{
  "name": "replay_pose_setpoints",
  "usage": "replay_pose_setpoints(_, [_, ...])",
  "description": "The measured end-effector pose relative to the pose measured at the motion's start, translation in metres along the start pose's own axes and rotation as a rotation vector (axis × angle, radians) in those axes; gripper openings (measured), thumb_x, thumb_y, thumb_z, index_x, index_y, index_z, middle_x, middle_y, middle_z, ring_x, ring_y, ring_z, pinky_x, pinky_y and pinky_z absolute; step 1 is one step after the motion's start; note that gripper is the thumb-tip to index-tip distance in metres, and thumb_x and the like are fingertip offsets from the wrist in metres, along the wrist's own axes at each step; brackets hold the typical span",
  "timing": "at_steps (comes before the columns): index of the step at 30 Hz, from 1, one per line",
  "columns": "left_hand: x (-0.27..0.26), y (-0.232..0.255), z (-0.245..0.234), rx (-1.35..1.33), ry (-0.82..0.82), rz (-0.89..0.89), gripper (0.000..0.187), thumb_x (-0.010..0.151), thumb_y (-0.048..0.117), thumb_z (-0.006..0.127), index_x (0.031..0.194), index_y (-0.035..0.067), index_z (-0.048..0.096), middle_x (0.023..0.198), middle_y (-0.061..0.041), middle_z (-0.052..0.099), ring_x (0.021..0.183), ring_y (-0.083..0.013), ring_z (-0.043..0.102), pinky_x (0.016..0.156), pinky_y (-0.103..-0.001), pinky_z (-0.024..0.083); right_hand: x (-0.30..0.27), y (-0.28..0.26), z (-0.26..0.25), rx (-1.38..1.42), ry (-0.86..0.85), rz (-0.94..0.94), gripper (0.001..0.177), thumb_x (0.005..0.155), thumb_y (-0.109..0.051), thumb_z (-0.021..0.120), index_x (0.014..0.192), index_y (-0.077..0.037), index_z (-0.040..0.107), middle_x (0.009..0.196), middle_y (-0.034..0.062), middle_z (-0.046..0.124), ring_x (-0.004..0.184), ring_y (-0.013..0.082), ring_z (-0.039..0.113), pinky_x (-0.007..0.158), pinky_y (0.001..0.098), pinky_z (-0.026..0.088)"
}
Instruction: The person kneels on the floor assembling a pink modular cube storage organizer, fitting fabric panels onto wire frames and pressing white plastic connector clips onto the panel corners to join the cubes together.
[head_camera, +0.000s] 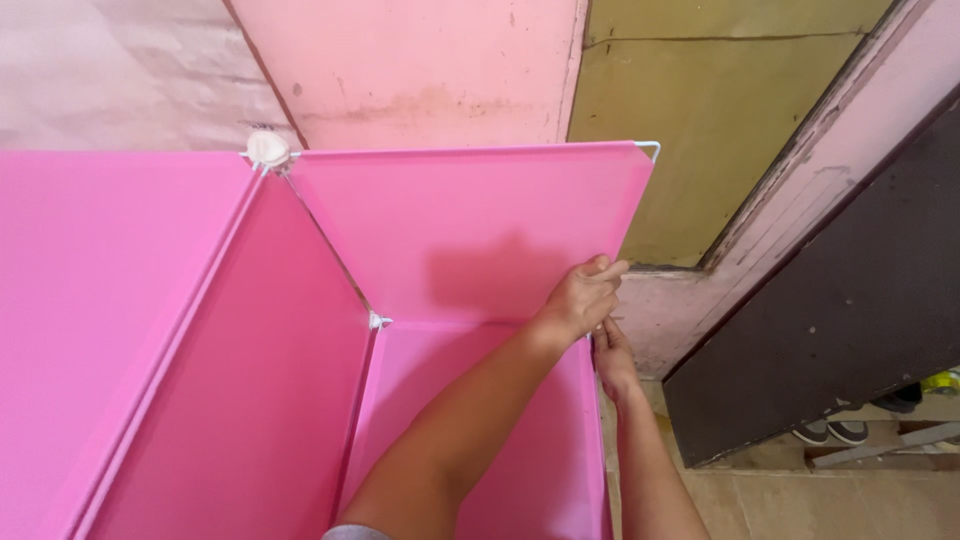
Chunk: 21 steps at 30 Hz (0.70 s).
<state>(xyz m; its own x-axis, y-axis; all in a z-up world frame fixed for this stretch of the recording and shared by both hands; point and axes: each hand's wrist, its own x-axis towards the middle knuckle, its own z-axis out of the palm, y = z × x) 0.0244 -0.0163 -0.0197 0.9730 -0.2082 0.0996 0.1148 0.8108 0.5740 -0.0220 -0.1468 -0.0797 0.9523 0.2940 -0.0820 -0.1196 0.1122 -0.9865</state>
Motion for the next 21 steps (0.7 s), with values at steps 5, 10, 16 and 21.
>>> replay_pose_setpoints(5, [-0.015, -0.003, -0.012, 0.145, -0.307, 0.148, 0.040, 0.107, -0.025, 0.058, 0.114, 0.014, 0.053, 0.127, -0.013, 0.037, 0.104, -0.0092, 0.039, 0.088, -0.025, 0.042, -0.003, -0.004, 0.003, -0.022, 0.019, 0.015, 0.040, 0.109, -0.024, 0.045, 0.143, -0.005, 0.057, 0.126, 0.0058, 0.067, 0.109, 0.0121, 0.058, 0.095, 0.0298, 0.049])
replay_pose_setpoints(10, [0.000, 0.002, -0.014, -0.039, 0.004, -0.099, 0.022, 0.095, 0.005, 0.064, 0.104, 0.024, 0.059, 0.164, -0.011, 0.035, 0.140, -0.0195, 0.038, 0.094, -0.029, 0.049, -0.005, -0.013, 0.000, -0.310, 0.000, -0.113, 0.037, 0.107, -0.018, 0.045, 0.140, -0.007, 0.058, 0.126, 0.0073, 0.068, 0.113, 0.0127, 0.060, 0.098, 0.0289, 0.046])
replay_pose_setpoints(16, [0.007, 0.001, -0.017, -0.124, 0.045, -0.196, 0.008, 0.094, 0.022, 0.071, 0.093, 0.025, 0.063, 0.168, -0.008, 0.032, 0.146, -0.0237, 0.031, 0.089, -0.028, 0.049, -0.006, -0.024, 0.002, -0.380, 0.012, -0.072, 0.024, 0.106, -0.015, 0.055, 0.123, -0.004, 0.068, 0.110, 0.0141, 0.066, 0.099, 0.0194, 0.056, 0.089, 0.0325, 0.047])
replay_pose_setpoints(21, [0.002, 0.008, 0.000, -0.611, 0.198, -0.364, 0.009, 0.088, 0.030, 0.069, 0.094, 0.024, 0.066, 0.163, -0.007, 0.034, 0.142, -0.0223, 0.032, 0.095, -0.039, 0.046, -0.010, -0.023, 0.013, -0.405, 0.102, -0.174, 0.021, 0.103, -0.011, 0.053, 0.115, -0.003, 0.068, 0.101, 0.0125, 0.072, 0.092, 0.0186, 0.062, 0.084, 0.0320, 0.050])
